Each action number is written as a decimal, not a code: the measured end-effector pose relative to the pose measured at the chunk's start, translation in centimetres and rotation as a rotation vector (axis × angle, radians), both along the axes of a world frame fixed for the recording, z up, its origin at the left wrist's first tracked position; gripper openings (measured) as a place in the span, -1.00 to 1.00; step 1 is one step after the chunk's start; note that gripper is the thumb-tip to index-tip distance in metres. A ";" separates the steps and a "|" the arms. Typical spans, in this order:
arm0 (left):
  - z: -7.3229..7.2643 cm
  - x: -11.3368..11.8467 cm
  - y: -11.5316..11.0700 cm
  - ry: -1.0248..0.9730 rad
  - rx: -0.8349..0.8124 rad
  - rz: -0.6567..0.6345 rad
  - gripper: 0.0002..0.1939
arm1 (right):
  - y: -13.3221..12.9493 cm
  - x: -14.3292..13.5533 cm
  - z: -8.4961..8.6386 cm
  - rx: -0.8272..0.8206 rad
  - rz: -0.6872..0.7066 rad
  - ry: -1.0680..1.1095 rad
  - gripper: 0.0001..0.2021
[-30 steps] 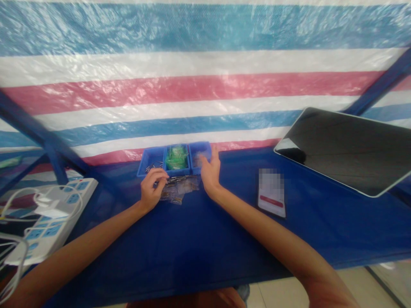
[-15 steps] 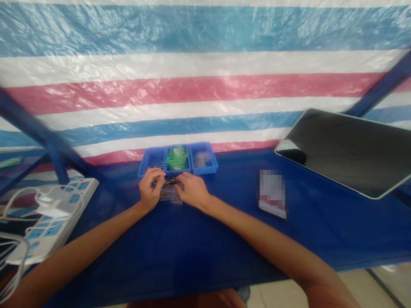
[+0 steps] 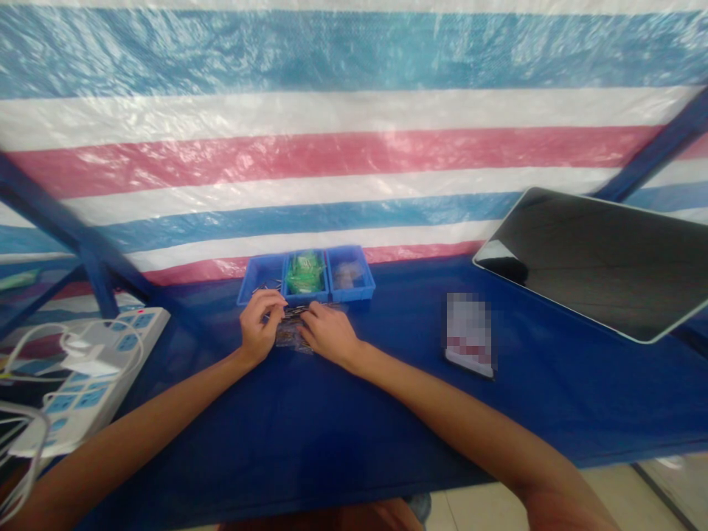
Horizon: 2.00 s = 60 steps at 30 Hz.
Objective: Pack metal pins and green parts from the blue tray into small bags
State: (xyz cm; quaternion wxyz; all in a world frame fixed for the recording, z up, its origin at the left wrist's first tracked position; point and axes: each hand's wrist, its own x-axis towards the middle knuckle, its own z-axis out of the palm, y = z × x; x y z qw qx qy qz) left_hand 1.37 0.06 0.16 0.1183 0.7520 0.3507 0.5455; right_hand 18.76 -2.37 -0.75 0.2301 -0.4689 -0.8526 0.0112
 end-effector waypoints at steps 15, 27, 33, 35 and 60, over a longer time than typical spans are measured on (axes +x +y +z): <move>-0.3 -0.1 0.1 -0.045 -0.011 0.006 -0.87 | -0.2 -0.4 -0.4 0.110 0.253 -0.023 -0.74; -0.1 0.0 0.0 -0.042 -0.013 -0.002 -0.86 | 0.0 -0.3 -0.9 0.140 0.185 0.165 -0.74; 0.2 0.3 0.0 -0.013 -0.016 0.023 -0.83 | -0.1 0.1 -0.6 0.038 0.043 0.490 -0.75; 0.2 0.2 0.0 0.009 -0.026 0.005 -0.80 | -0.1 0.1 -0.5 0.020 0.026 0.574 -0.76; -0.2 0.3 -0.1 0.102 -0.026 -0.083 -0.88 | 0.0 0.0 0.0 -0.082 0.023 0.817 -0.79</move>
